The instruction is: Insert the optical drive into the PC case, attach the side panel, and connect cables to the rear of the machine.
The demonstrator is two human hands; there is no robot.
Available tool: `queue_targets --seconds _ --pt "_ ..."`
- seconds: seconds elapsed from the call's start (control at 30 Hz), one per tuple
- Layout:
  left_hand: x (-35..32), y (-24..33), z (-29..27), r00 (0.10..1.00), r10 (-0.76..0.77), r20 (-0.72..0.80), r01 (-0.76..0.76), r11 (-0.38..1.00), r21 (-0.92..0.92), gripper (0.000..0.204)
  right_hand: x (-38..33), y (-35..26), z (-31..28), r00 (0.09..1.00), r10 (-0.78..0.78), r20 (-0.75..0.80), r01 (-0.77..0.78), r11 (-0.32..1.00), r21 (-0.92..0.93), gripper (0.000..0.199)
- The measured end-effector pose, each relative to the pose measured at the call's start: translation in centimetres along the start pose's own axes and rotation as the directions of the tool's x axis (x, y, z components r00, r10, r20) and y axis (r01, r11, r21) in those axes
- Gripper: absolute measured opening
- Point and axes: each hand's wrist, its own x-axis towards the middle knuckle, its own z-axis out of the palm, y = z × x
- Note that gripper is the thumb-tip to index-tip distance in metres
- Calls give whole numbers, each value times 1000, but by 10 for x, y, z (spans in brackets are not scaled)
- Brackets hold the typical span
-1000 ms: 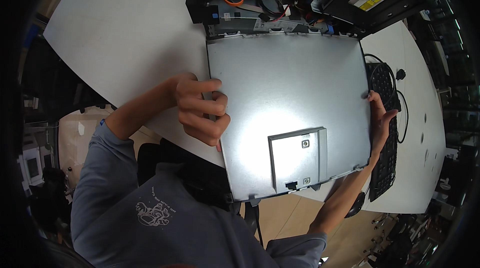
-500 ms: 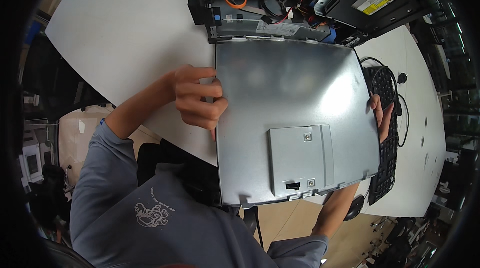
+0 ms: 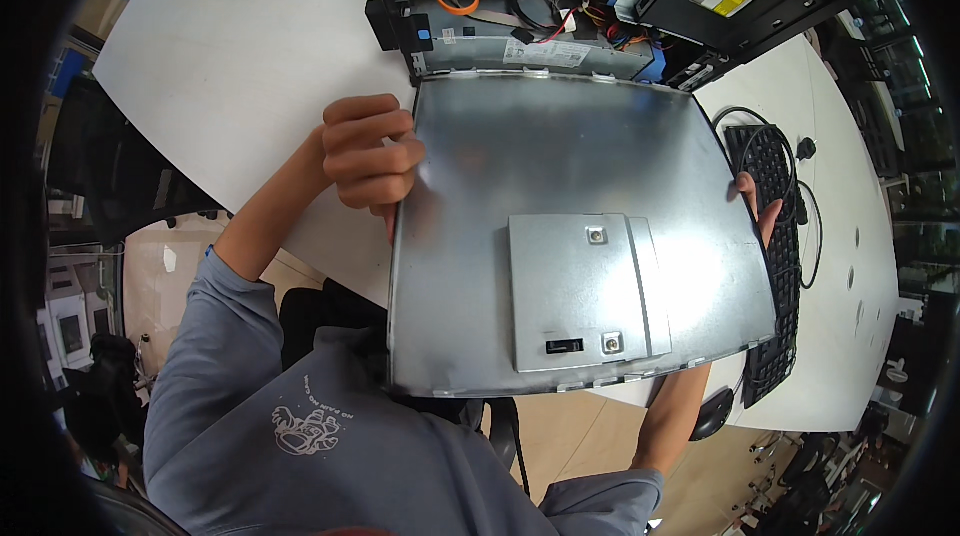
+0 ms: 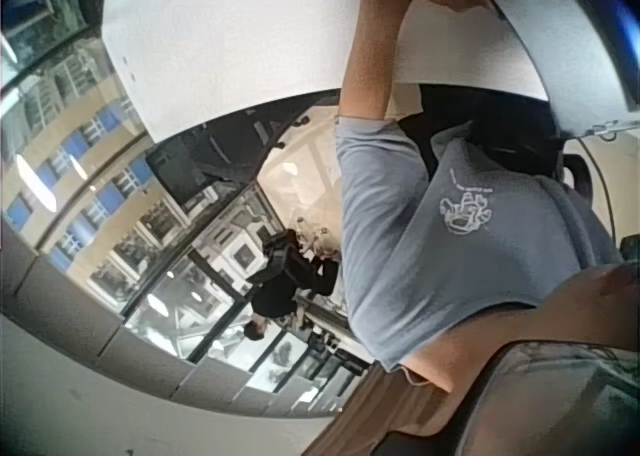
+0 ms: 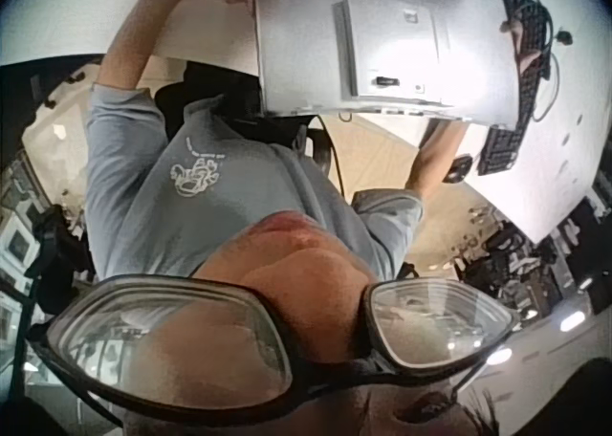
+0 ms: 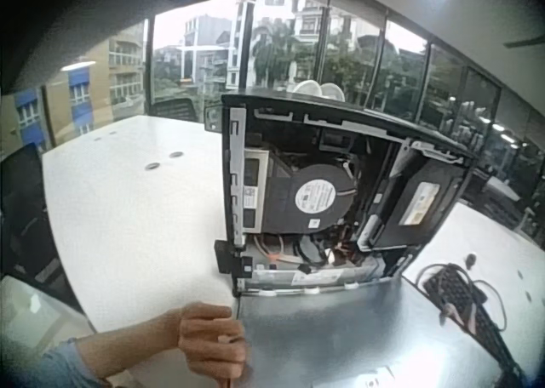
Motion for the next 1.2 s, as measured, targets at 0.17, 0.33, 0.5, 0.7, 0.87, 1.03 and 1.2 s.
queue_targets --seconds 0.17,0.33,0.5,0.7,0.87,1.03,1.2 --pt "0 -2 -2 999 4 32 -4 1000 -12 58 -1 1 -3 1000 -16 6 16 999 -33 45" --pt "0 -1 -11 995 55 78 -55 998 -12 61 3 10 0 1000 -13 18 14 999 -43 46" --pt "-3 -4 -9 993 74 91 -71 997 -39 67 -1 9 6 1000 2 8 -1 998 -62 46" --pt "2 0 -9 995 54 83 -56 998 11 70 3 12 -16 990 -26 140 38 996 -78 48" --pt "-3 0 -9 994 40 101 -44 999 29 68 9 16 -19 994 -106 38 107 994 -19 50" --pt "-3 -3 -13 992 -27 127 18 997 68 67 11 19 -14 989 -66 130 67 998 -5 52" --pt "-7 -5 -9 990 -64 126 54 996 75 65 21 24 -35 980 -37 196 11 991 131 72"
